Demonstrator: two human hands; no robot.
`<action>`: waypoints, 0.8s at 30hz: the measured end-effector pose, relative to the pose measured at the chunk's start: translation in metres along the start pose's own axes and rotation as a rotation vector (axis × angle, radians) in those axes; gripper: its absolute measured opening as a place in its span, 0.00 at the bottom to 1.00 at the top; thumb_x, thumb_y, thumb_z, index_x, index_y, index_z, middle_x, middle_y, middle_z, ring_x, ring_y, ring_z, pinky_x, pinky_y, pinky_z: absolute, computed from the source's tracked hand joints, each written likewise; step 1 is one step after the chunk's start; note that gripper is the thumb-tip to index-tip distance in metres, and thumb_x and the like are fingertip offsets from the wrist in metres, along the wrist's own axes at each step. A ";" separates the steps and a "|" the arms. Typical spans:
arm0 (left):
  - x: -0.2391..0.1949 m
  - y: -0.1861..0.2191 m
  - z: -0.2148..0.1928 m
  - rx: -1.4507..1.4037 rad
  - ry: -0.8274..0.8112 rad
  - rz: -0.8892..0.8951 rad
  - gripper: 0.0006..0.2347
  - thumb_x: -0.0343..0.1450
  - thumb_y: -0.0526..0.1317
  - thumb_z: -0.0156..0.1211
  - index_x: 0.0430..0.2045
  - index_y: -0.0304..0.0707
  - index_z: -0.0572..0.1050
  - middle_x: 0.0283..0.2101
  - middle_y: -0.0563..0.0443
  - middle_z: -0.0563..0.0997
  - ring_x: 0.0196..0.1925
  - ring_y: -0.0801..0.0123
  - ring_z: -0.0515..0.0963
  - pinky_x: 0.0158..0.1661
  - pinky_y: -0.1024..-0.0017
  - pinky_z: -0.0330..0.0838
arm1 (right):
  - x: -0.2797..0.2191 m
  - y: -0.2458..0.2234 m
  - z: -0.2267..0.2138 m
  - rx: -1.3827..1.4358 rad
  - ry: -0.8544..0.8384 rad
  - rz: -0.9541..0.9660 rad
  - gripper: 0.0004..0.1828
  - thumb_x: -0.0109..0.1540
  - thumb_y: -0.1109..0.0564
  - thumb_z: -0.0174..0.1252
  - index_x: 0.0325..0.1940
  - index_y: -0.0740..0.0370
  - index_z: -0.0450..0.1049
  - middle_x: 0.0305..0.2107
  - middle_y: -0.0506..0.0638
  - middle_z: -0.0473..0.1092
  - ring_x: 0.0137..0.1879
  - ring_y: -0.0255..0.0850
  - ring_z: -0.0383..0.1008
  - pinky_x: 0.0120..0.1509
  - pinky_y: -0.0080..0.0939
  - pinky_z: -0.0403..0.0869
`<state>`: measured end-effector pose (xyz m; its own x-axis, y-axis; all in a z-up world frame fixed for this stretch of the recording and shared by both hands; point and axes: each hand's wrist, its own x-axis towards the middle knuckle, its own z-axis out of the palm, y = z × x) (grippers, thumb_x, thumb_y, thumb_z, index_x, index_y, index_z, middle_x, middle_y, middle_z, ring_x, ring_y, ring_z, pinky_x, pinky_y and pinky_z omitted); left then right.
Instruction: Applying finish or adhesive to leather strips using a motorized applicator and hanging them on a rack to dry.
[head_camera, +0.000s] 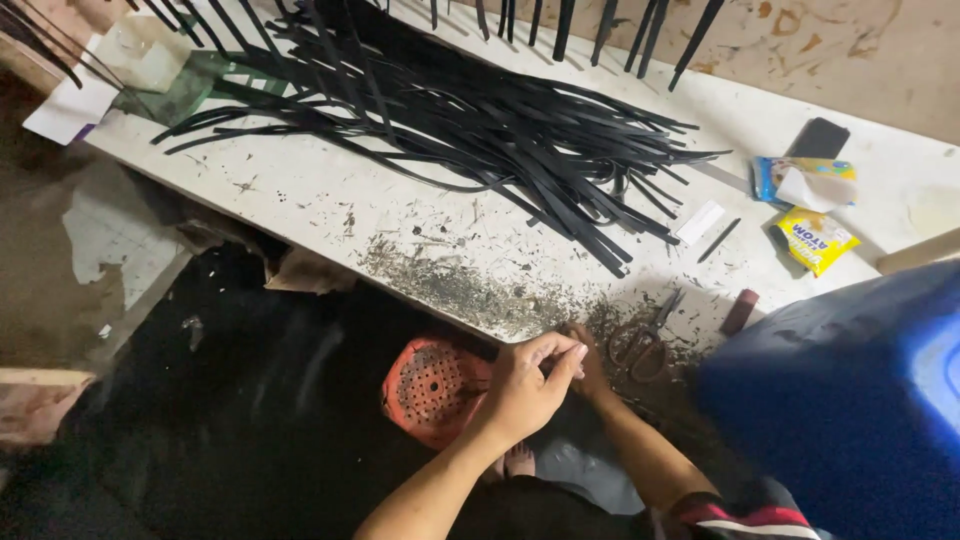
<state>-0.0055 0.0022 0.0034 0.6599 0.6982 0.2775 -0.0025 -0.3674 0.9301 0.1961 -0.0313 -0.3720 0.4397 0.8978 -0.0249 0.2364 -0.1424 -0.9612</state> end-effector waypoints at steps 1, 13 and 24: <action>0.000 0.001 0.001 -0.005 -0.001 0.007 0.08 0.77 0.37 0.56 0.27 0.37 0.77 0.26 0.52 0.82 0.27 0.73 0.79 0.28 0.77 0.73 | 0.000 -0.024 0.006 -0.006 0.005 -0.003 0.25 0.68 0.43 0.50 0.63 0.59 0.68 0.51 0.55 0.71 0.56 0.46 0.73 0.59 0.49 0.71; 0.016 -0.009 -0.021 0.039 0.043 -0.038 0.12 0.77 0.41 0.58 0.23 0.40 0.79 0.22 0.48 0.84 0.31 0.55 0.87 0.31 0.65 0.80 | 0.033 -0.059 0.060 1.486 0.700 -0.012 0.18 0.74 0.37 0.45 0.37 0.45 0.69 0.27 0.30 0.75 0.33 0.24 0.69 0.50 0.15 0.65; 0.108 -0.052 -0.030 0.080 0.127 -0.110 0.09 0.78 0.40 0.55 0.37 0.36 0.80 0.30 0.43 0.86 0.37 0.51 0.87 0.38 0.60 0.83 | 0.238 -0.129 0.056 -0.760 0.071 -0.496 0.18 0.65 0.57 0.59 0.60 0.55 0.73 0.53 0.50 0.71 0.57 0.52 0.74 0.56 0.52 0.75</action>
<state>0.0436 0.1148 -0.0074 0.5526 0.8072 0.2077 0.1280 -0.3285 0.9358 0.2218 0.2239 -0.2689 0.1815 0.9050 0.3847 0.9091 -0.0053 -0.4165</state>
